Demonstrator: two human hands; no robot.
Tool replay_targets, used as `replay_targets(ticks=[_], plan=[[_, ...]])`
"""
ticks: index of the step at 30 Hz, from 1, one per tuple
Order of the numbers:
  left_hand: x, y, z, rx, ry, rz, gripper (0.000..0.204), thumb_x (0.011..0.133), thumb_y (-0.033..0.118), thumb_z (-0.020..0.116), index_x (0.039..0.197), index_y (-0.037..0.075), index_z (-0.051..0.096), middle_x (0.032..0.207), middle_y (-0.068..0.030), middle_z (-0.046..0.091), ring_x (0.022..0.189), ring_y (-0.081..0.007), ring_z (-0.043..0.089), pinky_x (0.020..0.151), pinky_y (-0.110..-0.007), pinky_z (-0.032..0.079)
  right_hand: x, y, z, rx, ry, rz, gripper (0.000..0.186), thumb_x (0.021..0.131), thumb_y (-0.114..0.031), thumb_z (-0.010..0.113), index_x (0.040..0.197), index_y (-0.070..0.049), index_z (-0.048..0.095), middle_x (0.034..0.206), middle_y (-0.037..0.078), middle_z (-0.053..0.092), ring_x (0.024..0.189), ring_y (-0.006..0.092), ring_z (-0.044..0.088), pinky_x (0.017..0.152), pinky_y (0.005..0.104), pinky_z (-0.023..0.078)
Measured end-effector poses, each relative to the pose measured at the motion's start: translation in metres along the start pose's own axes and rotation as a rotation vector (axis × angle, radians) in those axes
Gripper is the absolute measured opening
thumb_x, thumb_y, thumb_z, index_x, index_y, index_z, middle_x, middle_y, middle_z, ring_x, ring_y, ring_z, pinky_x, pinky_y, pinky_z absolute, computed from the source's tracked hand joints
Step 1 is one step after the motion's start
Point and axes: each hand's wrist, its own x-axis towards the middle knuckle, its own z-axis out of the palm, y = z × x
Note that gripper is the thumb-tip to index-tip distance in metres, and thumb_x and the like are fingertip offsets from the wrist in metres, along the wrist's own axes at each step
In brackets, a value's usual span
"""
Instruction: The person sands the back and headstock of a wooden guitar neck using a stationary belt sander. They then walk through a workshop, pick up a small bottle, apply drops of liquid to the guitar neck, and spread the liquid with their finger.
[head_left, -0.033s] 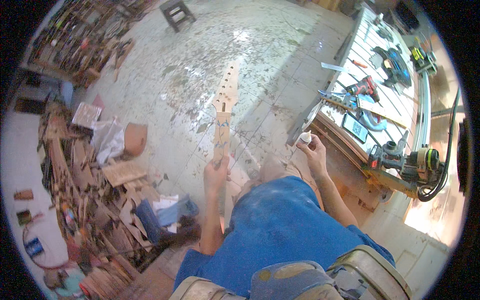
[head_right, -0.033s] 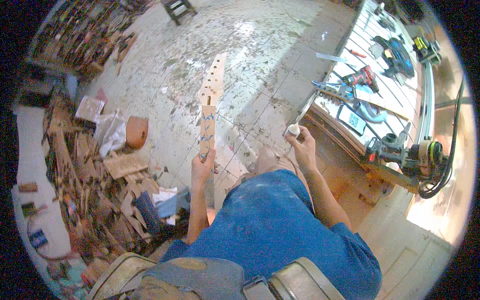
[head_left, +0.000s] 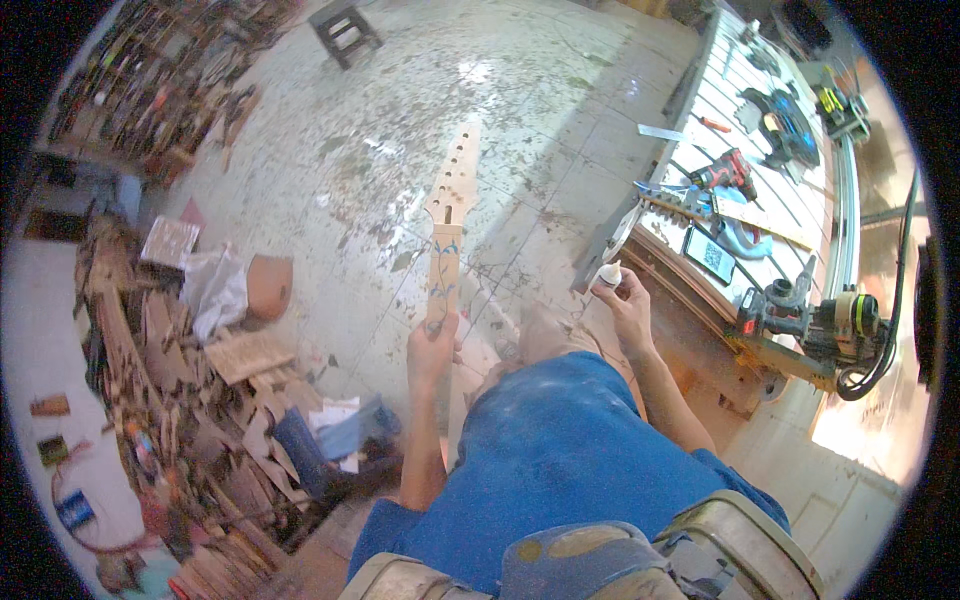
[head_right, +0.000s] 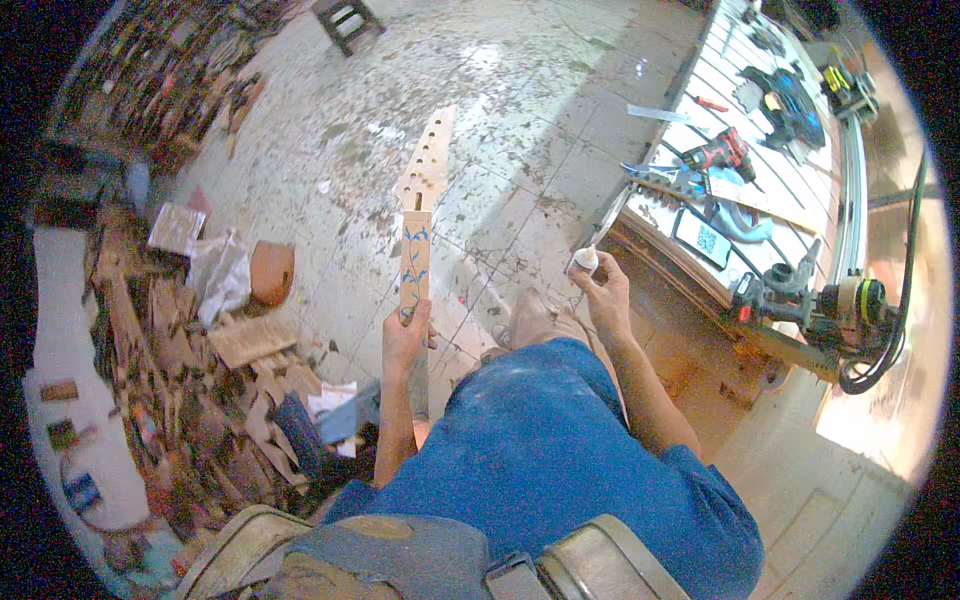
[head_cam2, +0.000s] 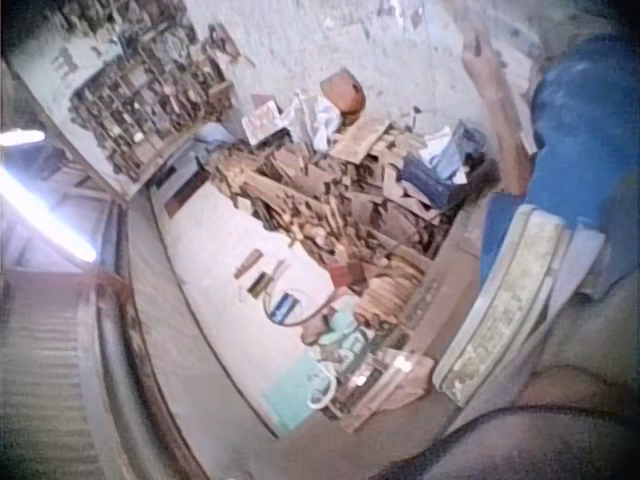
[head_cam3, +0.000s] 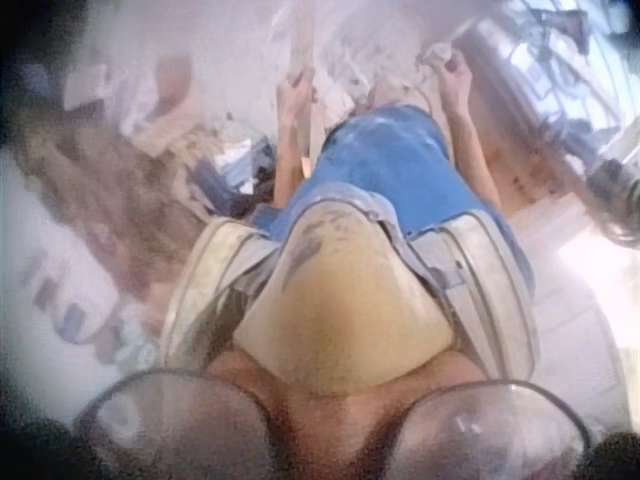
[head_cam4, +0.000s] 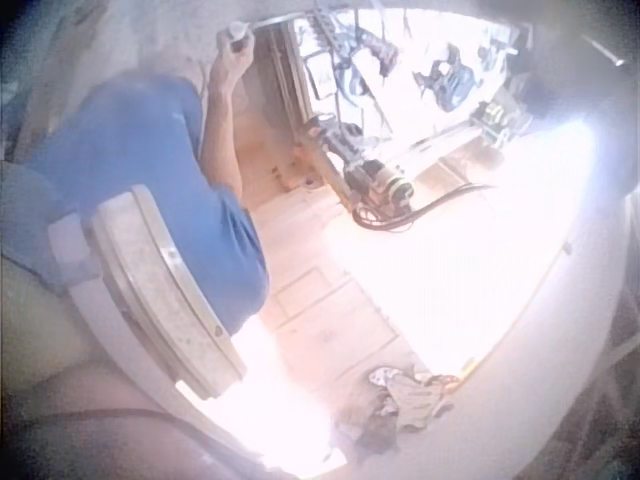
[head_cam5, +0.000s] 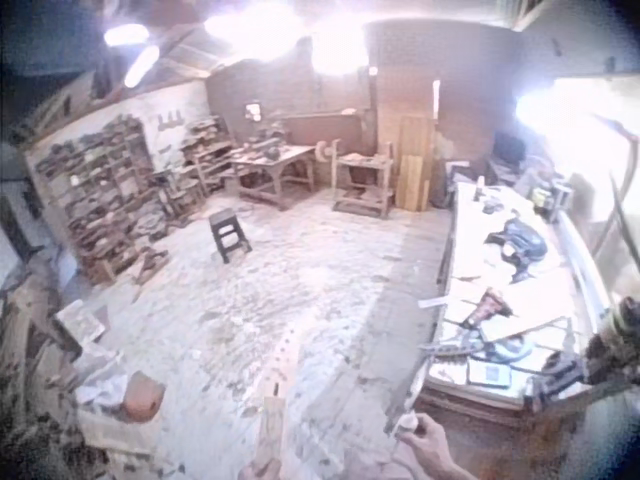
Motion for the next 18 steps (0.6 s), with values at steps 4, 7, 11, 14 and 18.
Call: replay_targets(ticks=[4,7,11,14,18], plan=[[0.069,0.031,0.001,0.054,-0.184,0.014,0.045,0.097,0.044,0.069,0.095,-0.001,0.066,0.062,-0.0061,0.062,0.047,-0.0176,0.062,0.044,-0.034,0.051,0.042,-0.007,0.025,0.077,0.100,0.078,0.032,0.088,-0.013,0.079,0.116,-0.003,0.068,0.101,0.002,0.071,0.095,0.0103,0.064,0.086,0.0273,0.050],[0.121,0.052,0.004,0.099,-0.285,-0.080,0.046,0.099,0.045,0.067,0.092,0.000,0.064,0.061,-0.0068,0.061,0.044,-0.0185,0.061,0.043,-0.034,0.050,0.082,-0.011,0.045,0.051,0.186,0.112,0.034,0.086,-0.015,0.080,0.116,-0.003,0.069,0.100,0.002,0.071,0.094,0.0103,0.063,0.085,0.0266,0.049],[0.194,0.097,0.003,0.086,-0.458,-0.068,0.048,0.098,0.048,0.067,0.090,0.001,0.063,0.061,-0.0073,0.062,0.045,-0.0188,0.062,0.043,-0.034,0.050,0.156,-0.008,0.074,0.079,0.271,-0.010,0.038,0.088,-0.018,0.078,0.119,-0.001,0.064,0.102,0.002,0.070,0.093,0.0090,0.063,0.083,0.0255,0.049],[0.228,0.131,0.008,0.142,-0.491,-0.097,0.047,0.097,0.048,0.069,0.087,0.002,0.062,0.061,-0.0069,0.061,0.045,-0.0178,0.061,0.042,-0.033,0.050,0.186,-0.031,0.089,0.097,0.308,0.035,0.036,0.088,-0.018,0.080,0.117,-0.001,0.067,0.103,0.006,0.073,0.095,0.0130,0.066,0.087,0.0290,0.051],[0.274,0.159,0.013,0.218,-0.451,0.011,0.047,0.095,0.045,0.072,0.091,0.000,0.063,0.063,-0.0074,0.063,0.048,-0.0173,0.063,0.043,-0.033,0.050,0.211,-0.075,0.100,0.004,0.351,-0.041,0.039,0.089,-0.018,0.080,0.121,-0.001,0.066,0.105,0.009,0.075,0.096,0.0151,0.069,0.085,0.0317,0.054]])
